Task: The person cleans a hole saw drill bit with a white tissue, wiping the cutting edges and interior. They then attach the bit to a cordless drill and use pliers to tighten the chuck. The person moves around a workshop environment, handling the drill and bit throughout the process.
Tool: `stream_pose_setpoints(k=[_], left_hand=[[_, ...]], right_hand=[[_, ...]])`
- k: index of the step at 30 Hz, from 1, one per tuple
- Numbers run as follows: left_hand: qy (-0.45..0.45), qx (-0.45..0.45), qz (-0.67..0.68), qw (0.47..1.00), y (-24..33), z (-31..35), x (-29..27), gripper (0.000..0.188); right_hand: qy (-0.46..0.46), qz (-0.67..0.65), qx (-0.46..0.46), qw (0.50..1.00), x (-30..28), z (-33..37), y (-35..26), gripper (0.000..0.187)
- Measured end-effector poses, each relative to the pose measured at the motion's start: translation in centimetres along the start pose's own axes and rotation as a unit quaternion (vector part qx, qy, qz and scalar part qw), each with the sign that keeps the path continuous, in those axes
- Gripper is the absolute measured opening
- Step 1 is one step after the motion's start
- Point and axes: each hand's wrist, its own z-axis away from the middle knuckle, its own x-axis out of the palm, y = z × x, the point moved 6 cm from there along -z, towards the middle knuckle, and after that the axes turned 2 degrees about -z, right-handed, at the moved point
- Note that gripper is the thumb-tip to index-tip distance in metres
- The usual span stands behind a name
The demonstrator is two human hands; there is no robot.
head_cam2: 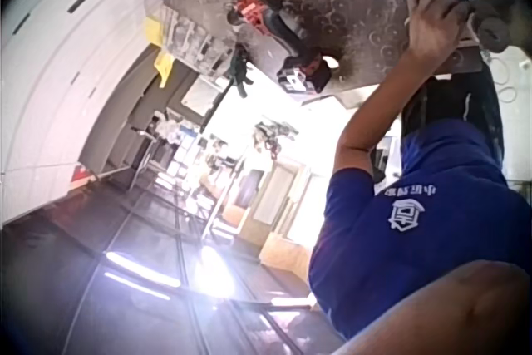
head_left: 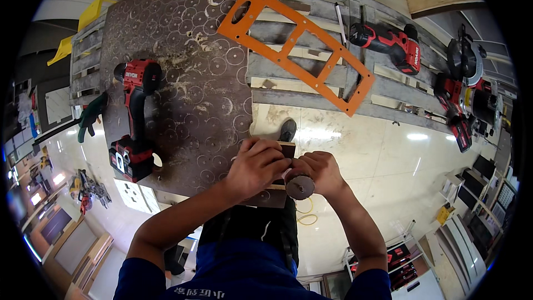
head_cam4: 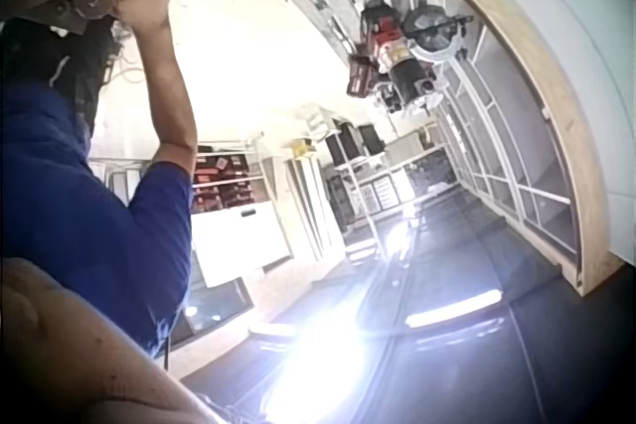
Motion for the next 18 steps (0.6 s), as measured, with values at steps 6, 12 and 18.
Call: stream_pose_setpoints(k=[6,12,18], left_hand=[[0.004,0.026,0.008,1.000,-0.3,0.0,0.5,0.033],[-0.017,0.011,0.003,1.000,0.4,-0.2,0.3,0.030],[-0.077,-0.045,0.011,0.996,2.7,0.8,-1.7,0.016]], right_hand=[[0.021,-0.029,-0.015,0.999,0.1,0.1,0.3,0.023],[-0.005,-0.113,0.039,0.993,0.6,1.2,0.9,0.023],[0.094,-0.380,0.092,0.915,-0.1,3.6,-2.0,0.022]])
